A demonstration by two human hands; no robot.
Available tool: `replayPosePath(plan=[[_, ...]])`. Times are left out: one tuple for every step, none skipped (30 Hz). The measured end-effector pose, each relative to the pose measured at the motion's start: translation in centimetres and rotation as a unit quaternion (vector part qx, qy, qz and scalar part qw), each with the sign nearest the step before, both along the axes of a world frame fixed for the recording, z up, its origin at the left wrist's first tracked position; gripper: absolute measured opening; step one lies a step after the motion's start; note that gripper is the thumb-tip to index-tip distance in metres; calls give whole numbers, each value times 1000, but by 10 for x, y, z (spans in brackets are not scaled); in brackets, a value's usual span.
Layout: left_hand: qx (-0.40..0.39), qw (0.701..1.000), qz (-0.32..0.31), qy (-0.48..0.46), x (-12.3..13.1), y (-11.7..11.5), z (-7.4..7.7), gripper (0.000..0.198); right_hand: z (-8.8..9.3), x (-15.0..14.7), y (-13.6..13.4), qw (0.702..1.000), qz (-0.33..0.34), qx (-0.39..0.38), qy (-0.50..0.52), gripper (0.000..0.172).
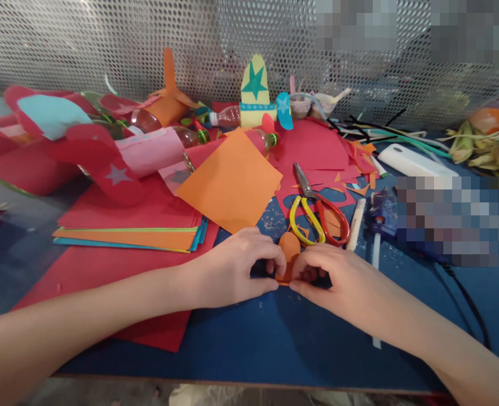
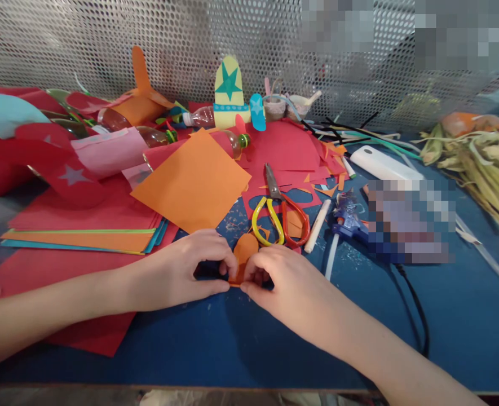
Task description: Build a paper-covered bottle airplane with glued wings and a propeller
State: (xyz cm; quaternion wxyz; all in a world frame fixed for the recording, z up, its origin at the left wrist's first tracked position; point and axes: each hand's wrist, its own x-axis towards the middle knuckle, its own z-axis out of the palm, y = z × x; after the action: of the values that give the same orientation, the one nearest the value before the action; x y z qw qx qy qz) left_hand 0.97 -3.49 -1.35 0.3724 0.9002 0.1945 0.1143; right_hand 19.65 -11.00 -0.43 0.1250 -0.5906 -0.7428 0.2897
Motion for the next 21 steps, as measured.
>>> replayPosePath(plan=[[-1,1000,-6,-2,0,0,1,8,0,0,0,1000,-1,-1,0,12],[-1,1000,-11,-2,-1,1,1,8,-1,0,-1,1000,-1,-2,0,12],[0,1000,-17,-3,-1,1,2,9,-1,0,-1,1000,0,-4,2,11],[2,1000,-22,-4,-1,1,2,11,-1,0,-1,1000,0,-5,3,11],[3,1000,-27,-6,-1,2,2,11,-1,0,-1,1000,0,-6,3,11],[4,999,-32,-9,-1,2,1,12,0,0,-1,1000,0,-5,3,11],[3,999,-36,-13,-1,2,1,13,0,0,-1,1000,-1,-4,4,11],[2,999,-39,-18,-1,2,0,13,0,0,-1,1000,-1,-3,4,12],[2,999,-41,-24,-2,2,0,13,-1,0,-1,1000,-1,-3,3,12],[3,999,-42,-28,-2,2,0,14,-1,0,-1,1000,0,-3,3,12],[4,999,-42,-31,-2,2,-1,14,-1,1,0,1000,2,-2,5,12],[4,999,-38,-32,-2,2,-1,13,-1,1,0,1000,4,-3,7,12],[1,999,-28,-30,-2,1,0,12,-1,2,0,1000,6,-6,11,12],[-5,1000,-11,-26,-2,1,0,9,-1,2,0,1000,8,-10,17,11],[-10,1000,12,-23,-2,1,0,10,0,3,0,1000,9,-14,22,10],[-15,999,38,-19,-2,1,0,17,0,4,0,999,9,-19,27,9],[-15,998,63,-14,-2,1,0,26,1,4,-1,999,9,-23,29,9],[-10,996,85,-10,-2,1,0,34,1,4,-1,999,7,-26,30,8],[-4,995,101,-6,-1,1,0,40,1,5,-1,999,6,-26,28,8],[3,994,109,-2,-1,2,-1,42,1,4,-1,999,3,-24,24,8],[8,994,111,0,-1,2,-1,42,1,4,-1,1000,2,-23,20,9]])
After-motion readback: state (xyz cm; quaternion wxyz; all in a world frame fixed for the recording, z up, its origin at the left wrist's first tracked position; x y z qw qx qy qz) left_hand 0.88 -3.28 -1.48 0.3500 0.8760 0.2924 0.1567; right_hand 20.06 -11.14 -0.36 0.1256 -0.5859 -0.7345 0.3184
